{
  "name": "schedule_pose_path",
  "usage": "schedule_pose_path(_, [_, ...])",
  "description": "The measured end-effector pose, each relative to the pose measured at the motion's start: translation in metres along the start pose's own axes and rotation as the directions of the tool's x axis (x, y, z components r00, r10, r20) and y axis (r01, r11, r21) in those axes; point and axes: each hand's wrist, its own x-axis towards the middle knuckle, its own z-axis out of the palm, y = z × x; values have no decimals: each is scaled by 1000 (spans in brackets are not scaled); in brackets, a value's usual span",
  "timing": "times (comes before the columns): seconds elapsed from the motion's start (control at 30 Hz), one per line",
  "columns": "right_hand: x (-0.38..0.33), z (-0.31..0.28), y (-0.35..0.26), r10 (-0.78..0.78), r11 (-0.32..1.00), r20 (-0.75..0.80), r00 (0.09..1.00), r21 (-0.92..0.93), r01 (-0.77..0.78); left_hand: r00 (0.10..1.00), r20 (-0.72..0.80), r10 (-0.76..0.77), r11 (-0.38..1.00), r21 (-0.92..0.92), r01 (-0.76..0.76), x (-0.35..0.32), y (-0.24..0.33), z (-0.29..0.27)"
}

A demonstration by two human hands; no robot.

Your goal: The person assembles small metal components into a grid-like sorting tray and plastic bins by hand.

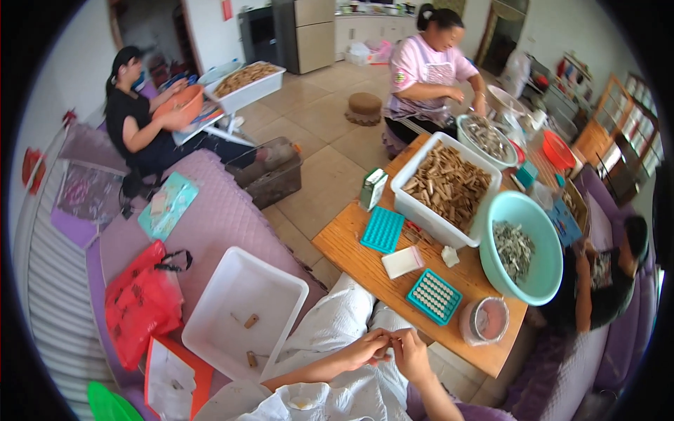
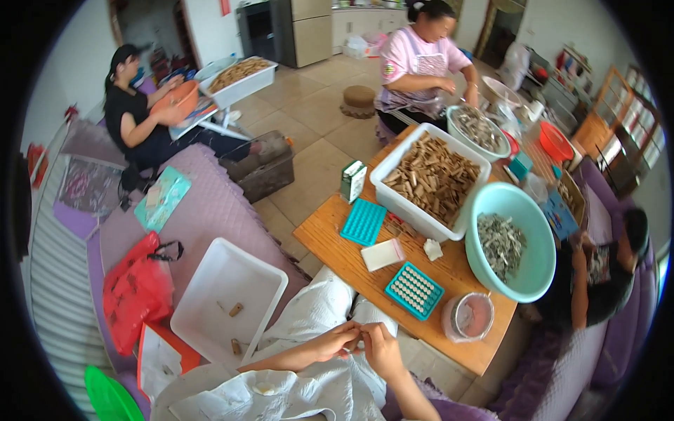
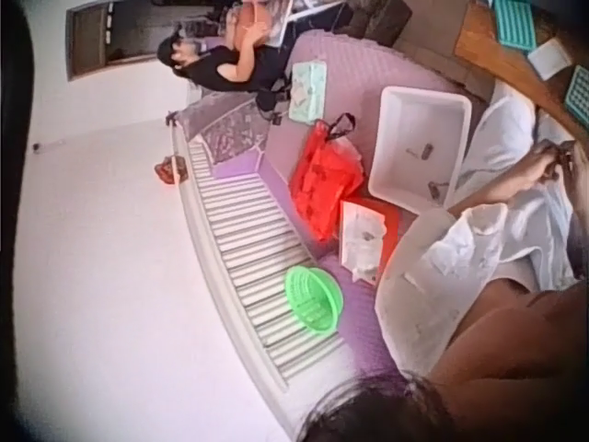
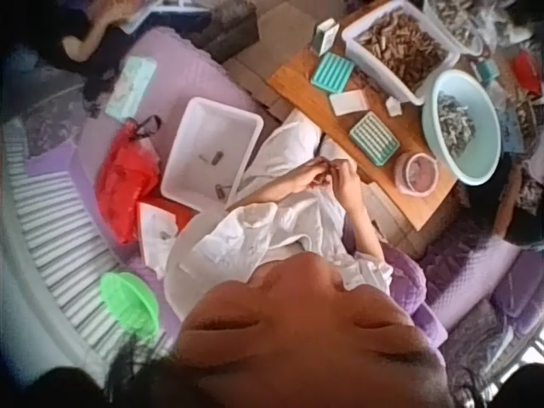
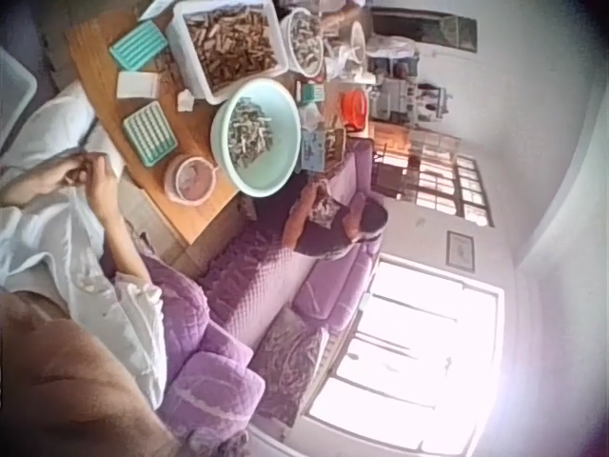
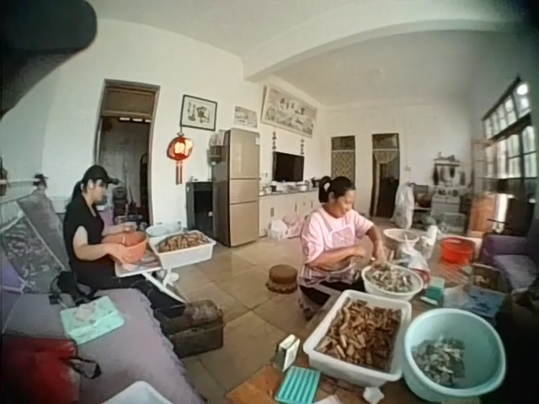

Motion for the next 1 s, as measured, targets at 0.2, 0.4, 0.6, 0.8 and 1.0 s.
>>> schedule_pose_path(0.2, [-31, 6, 1, 129, 978, 30, 991, 163, -132, 677, -362, 641, 613, 772, -167, -75, 7, -74])
schedule_pose_path(0.4, [-24, -6, 13, 110, 993, 29, 993, 42, -111, 268, -512, 816, 355, 810, 468, -166, 20, -167])
schedule_pose_path(0.6, [-23, -20, 20, 133, 989, 88, 987, 47, -138, 393, -681, 618, 403, 703, 586, -154, 1, -211])
schedule_pose_path(0.8, [-27, -46, 28, 269, 963, 34, 962, 7, -270, 538, -383, 751, 85, 864, 496, -134, 45, -159])
schedule_pose_path(1.0, [-20, -57, 40, 160, 987, -52, 986, 26, -159, 705, 232, 670, 206, 854, -478, 94, 168, 12])
